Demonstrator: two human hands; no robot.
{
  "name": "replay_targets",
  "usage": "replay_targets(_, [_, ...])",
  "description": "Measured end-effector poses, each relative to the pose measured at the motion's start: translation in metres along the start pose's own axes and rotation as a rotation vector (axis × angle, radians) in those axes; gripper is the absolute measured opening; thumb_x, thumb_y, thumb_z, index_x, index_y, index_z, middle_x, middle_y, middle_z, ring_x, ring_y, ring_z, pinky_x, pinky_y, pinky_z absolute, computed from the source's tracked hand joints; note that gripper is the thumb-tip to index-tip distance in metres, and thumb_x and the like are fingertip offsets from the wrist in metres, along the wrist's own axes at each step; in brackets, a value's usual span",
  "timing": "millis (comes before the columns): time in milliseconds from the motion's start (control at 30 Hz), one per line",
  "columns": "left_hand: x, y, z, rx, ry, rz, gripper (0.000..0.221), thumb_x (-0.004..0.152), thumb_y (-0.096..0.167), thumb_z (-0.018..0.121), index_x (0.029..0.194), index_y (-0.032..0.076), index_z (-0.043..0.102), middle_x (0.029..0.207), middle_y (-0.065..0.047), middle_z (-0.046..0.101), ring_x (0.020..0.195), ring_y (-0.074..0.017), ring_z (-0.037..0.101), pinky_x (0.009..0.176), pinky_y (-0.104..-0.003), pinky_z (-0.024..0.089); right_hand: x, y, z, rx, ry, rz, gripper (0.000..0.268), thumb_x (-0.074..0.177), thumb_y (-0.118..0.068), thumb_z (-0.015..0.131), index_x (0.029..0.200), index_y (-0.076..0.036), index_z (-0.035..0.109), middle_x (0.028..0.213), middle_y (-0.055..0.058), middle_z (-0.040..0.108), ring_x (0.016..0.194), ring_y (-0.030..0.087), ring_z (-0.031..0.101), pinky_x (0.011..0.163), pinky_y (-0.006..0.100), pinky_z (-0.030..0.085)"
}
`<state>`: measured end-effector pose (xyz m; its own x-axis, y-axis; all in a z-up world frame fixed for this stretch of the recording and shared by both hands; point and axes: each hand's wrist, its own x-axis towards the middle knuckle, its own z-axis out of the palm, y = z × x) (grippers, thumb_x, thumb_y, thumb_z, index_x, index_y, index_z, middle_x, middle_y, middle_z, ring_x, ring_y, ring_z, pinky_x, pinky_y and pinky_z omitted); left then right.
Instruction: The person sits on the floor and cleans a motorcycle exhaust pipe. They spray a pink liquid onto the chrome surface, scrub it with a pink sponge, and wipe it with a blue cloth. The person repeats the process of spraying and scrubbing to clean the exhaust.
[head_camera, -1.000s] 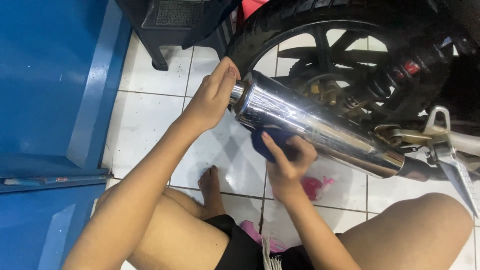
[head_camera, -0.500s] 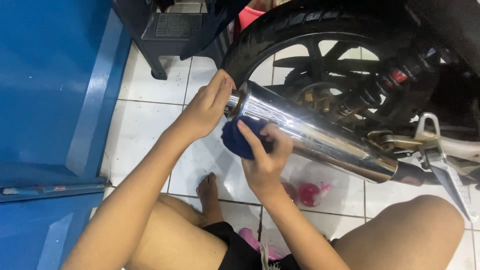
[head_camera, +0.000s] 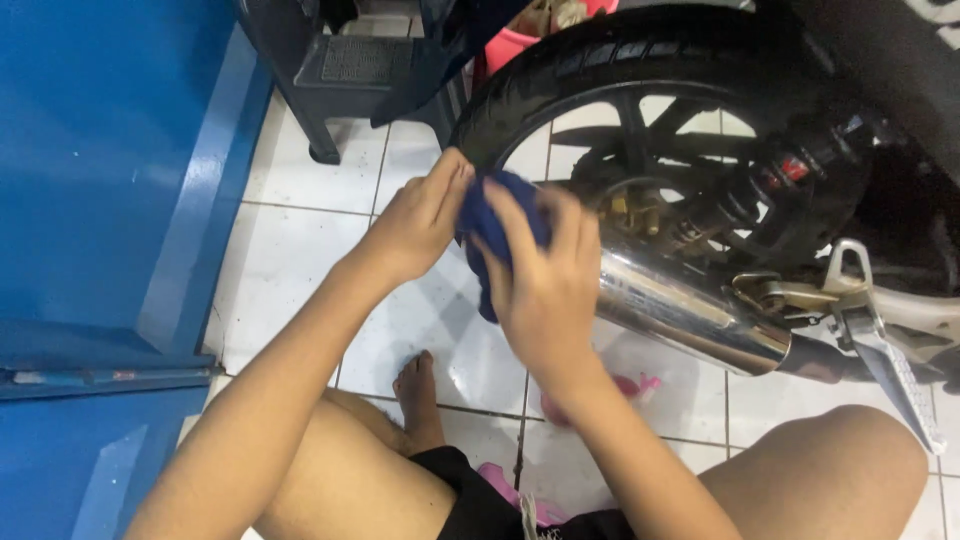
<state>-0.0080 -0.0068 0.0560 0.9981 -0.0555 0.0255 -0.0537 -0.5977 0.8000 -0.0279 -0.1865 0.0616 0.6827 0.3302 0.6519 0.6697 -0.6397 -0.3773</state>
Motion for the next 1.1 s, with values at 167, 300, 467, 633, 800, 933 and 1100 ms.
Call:
replay_targets(167, [0.006,-0.006,0.006,0.074,0.093,0.048,0.046,0.112,0.037,0.021,0.102,0.006,0.054,0.069,-0.019,0.065,0.065,-0.0319,0.067,0.062,-0.044,0.054,0.005,0.026,0.014,0.055,0.046,0.081,0.034,0.095,-0.02,0.071,0.128,-0.009,0.066,0.112,0.017,0.054,0.097,0.038,0.053,0.083,0.045,0.044])
replay_targets(300, [0.004,-0.006,0.008,0.084,0.079,0.023,0.048,0.112,0.037,0.019,0.103,0.006,0.054,0.072,-0.02,0.066,0.067,-0.0304,0.068,0.063,-0.043,0.055,0.023,0.015,0.001,0.158,-0.018,0.115,0.029,0.1,-0.015,0.065,0.125,-0.001,0.065,0.108,0.02,0.056,0.097,0.04,0.055,0.083,0.046,0.045])
replay_targets(467, [0.007,-0.01,0.008,0.07,0.071,-0.019,0.047,0.111,0.04,0.019,0.101,0.009,0.053,0.064,-0.014,0.061,0.06,-0.0243,0.062,0.059,-0.037,0.052,0.002,0.06,-0.012,0.117,-0.084,0.144,0.023,0.097,-0.011,0.068,0.116,0.002,0.069,0.106,0.023,0.061,0.096,0.042,0.059,0.083,0.046,0.046])
replay_targets(633, [0.012,-0.016,0.011,0.066,0.098,0.01,0.046,0.111,0.038,0.02,0.098,0.011,0.055,0.061,-0.012,0.06,0.058,-0.022,0.061,0.057,-0.033,0.05,0.031,0.057,0.004,0.137,-0.11,0.119,0.022,0.099,-0.016,0.068,0.107,0.003,0.071,0.102,0.024,0.064,0.099,0.045,0.061,0.086,0.049,0.047])
replay_targets(800, [0.006,-0.009,0.007,0.066,0.055,-0.021,0.044,0.112,0.037,0.02,0.102,0.009,0.053,0.062,-0.012,0.059,0.059,-0.0227,0.06,0.057,-0.035,0.049,0.007,0.034,-0.036,0.154,-0.146,0.05,0.025,0.092,-0.007,0.072,0.115,0.003,0.069,0.106,0.024,0.063,0.098,0.044,0.062,0.082,0.049,0.051])
replay_targets(933, [0.005,-0.009,0.011,0.052,0.086,-0.032,0.042,0.112,0.034,0.021,0.099,0.01,0.053,0.061,-0.009,0.058,0.058,-0.0192,0.059,0.057,-0.031,0.048,-0.002,0.081,-0.017,0.177,-0.139,0.151,0.019,0.096,-0.009,0.069,0.111,0.003,0.07,0.107,0.021,0.063,0.101,0.043,0.061,0.087,0.048,0.05])
replay_targets(1100, [0.005,-0.004,0.01,0.082,0.098,-0.004,0.043,0.112,0.032,0.021,0.104,0.007,0.054,0.064,-0.017,0.059,0.062,-0.0263,0.062,0.06,-0.037,0.05,0.026,0.045,-0.008,0.253,-0.091,0.042,0.024,0.095,-0.009,0.07,0.117,0.0,0.068,0.106,0.02,0.062,0.098,0.042,0.062,0.084,0.048,0.053])
